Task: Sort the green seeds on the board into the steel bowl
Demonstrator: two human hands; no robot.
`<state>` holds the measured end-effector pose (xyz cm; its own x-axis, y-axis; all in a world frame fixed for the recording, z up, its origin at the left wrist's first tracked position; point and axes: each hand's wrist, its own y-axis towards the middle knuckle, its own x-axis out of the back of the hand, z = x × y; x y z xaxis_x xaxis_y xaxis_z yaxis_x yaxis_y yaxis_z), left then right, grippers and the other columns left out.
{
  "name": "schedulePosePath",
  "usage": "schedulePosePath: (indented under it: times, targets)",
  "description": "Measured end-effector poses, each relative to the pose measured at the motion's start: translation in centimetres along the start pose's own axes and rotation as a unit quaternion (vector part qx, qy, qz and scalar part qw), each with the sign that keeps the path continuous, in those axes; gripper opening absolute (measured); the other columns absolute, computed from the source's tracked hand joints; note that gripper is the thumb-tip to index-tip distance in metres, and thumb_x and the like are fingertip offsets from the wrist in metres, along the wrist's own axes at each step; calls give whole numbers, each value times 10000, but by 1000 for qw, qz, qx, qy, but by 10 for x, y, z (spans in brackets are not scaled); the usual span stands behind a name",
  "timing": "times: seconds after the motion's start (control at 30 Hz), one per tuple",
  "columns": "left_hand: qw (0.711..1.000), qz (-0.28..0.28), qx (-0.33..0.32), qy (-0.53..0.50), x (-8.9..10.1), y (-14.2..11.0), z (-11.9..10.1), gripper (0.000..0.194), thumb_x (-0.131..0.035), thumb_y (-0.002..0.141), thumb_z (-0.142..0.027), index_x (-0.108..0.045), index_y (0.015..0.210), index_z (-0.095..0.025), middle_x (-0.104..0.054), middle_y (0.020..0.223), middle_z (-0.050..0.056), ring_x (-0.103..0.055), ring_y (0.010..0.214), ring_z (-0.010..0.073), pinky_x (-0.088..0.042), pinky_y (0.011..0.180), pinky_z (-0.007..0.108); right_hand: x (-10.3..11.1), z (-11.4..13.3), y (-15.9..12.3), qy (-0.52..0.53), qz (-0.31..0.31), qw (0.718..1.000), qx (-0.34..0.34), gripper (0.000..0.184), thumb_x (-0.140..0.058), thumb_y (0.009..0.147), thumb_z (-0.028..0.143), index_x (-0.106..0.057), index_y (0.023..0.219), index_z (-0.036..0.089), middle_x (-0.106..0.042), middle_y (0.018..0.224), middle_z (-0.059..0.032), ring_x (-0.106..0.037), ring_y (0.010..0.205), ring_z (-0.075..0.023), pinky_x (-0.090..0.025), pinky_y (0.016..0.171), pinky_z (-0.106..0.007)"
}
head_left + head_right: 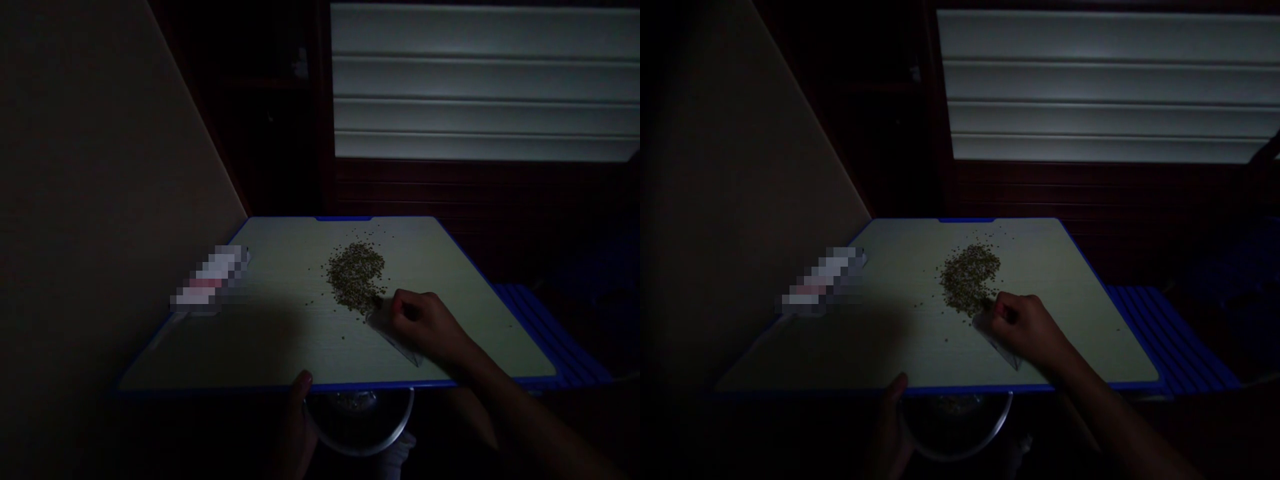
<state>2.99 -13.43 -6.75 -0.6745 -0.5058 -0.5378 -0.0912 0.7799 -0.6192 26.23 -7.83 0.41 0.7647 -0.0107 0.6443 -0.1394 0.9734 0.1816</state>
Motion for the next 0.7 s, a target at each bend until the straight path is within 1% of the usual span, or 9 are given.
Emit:
schedulePosePath:
  times: [0.1,0.17,0.3,0.33,0.37,0.47,0.57,0.63,0.7]
  targets:
    - [1000,-14,26,-2,2,3,1,499,-600,827,-285,-583,1319,-206,-759,1073,82,-607,1177,310,-412,1048,485,-2,0,0,6,-22,999,-29,161,-542,797,221,-508,643,188,-469,526,52,-431,506,-97,-288,465,-203]
    - [999,-20,32,-2,4,4,2,531,-614,822,-291,-560,1343,-200,-757,1084,80,-591,1200,300,-401,1061,471,-2,0,1,11,-25,999,-32,165,-548,797,239,-512,644,189,-468,524,51,-428,506,-98,-285,461,-204]
    - [999,-42,14,-11,8,5,3,635,-640,821,-286,-457,1426,-226,-759,1090,37,-540,1262,233,-369,1087,391,-4,-1,2,7,-15,1000,-8,134,-559,802,242,-546,681,185,-497,549,45,-433,507,-97,-293,473,-209]
    - [999,-42,19,-15,8,5,3,643,-639,823,-279,-445,1434,-225,-757,1097,38,-546,1256,238,-377,1083,400,-5,-2,3,4,-14,1000,-5,130,-555,812,242,-558,696,184,-509,557,42,-437,507,-97,-295,475,-209]
    - [998,-55,17,-17,8,4,3,625,-628,828,-276,-457,1426,-210,-761,1082,49,-572,1227,249,-394,1072,411,-6,-2,3,2,-14,1000,-3,135,-552,825,246,-569,707,182,-519,563,40,-440,507,-97,-297,475,-209]
    - [998,-38,43,-19,8,4,3,579,-603,844,-306,-496,1392,-153,-764,1053,98,-621,1159,288,-397,1066,455,-8,-2,6,-13,-21,1000,-4,171,-555,863,274,-603,729,180,-542,566,35,-463,506,-102,-307,475,-212]
    - [999,-33,34,-21,8,6,5,575,-605,842,-308,-502,1386,-153,-771,1013,100,-649,1112,300,-382,1072,480,-9,0,9,-16,-13,1000,9,172,-568,890,295,-671,809,183,-625,628,14,-545,555,-124,-363,514,-225]
    - [998,-33,36,-26,8,8,6,582,-596,849,-277,-478,1406,-158,-770,1024,98,-647,1114,298,-385,1069,486,-9,3,12,-13,-1,999,35,166,-571,904,288,-704,874,193,-688,720,-5,-603,627,-140,-414,578,-240]
    - [998,-39,39,-28,9,9,7,596,-586,856,-262,-453,1427,-159,-764,1052,98,-639,1130,289,-393,1066,469,-10,6,15,-14,13,997,70,162,-571,918,272,-717,919,205,-722,821,-22,-640,713,-152,-454,656,-258]
